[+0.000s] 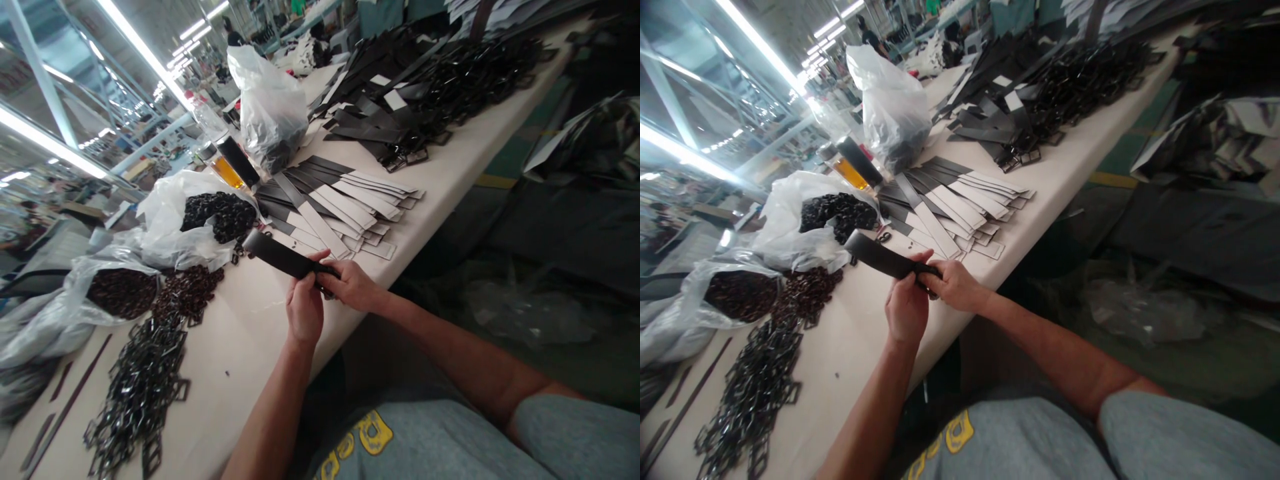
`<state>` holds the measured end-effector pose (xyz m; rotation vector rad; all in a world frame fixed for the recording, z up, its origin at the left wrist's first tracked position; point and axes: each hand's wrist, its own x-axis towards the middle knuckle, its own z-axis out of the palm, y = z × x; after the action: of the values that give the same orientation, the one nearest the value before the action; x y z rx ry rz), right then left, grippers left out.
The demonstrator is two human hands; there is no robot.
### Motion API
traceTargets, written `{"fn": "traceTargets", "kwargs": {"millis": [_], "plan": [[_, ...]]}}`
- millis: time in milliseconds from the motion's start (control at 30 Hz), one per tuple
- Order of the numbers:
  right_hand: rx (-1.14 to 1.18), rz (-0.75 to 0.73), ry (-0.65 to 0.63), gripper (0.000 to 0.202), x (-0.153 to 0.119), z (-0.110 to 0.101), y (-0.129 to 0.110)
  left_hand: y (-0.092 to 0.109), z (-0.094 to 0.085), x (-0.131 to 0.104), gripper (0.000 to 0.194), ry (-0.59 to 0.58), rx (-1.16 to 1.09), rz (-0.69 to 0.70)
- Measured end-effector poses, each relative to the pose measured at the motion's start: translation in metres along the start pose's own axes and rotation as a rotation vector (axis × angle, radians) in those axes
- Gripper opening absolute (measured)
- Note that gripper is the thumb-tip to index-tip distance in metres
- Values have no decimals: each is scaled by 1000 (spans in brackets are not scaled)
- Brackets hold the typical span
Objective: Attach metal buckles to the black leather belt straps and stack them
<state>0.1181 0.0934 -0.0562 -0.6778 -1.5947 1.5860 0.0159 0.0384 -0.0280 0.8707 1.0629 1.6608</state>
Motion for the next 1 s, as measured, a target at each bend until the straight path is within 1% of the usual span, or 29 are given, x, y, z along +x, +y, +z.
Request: {"fn": "traceTargets", "kwargs": {"millis": [100,167,267,333,433,500,567,633,700,833,900,1000], "plan": [[15,3,-6,25,0,1,-1,-5,0,-3,28,33,57,40],[59,10,-15,27,-1,0,0,-6,1,-5,28,40,40,27],[169,56,-71,36,-2,-4,1,-3,4,-6,30,4,-36,-67],[237,65,-128,44,-2,-8,2,0,5,-6,34,-18,-30,-121],[290,51,-201,55,-3,-12,3,3,4,-6,39,-71,-3,-156],[293,47,-219,59,-4,-13,3,5,2,-8,40,-125,-4,-181],[280,37,-206,62,-7,-13,3,4,-1,-10,40,-169,-1,-203],[250,29,-199,63,-11,-13,6,2,-2,-13,42,-174,7,-208],[208,10,-191,64,-13,-14,10,-4,-3,-15,43,-129,41,-213],[108,-54,-77,56,-20,-10,16,-15,0,-18,52,-69,102,-200],[144,-23,-40,56,-24,-5,17,-17,2,-20,54,-63,132,-206],[190,23,-32,57,-29,-1,14,-16,-2,-24,54,-77,209,-185]]}}
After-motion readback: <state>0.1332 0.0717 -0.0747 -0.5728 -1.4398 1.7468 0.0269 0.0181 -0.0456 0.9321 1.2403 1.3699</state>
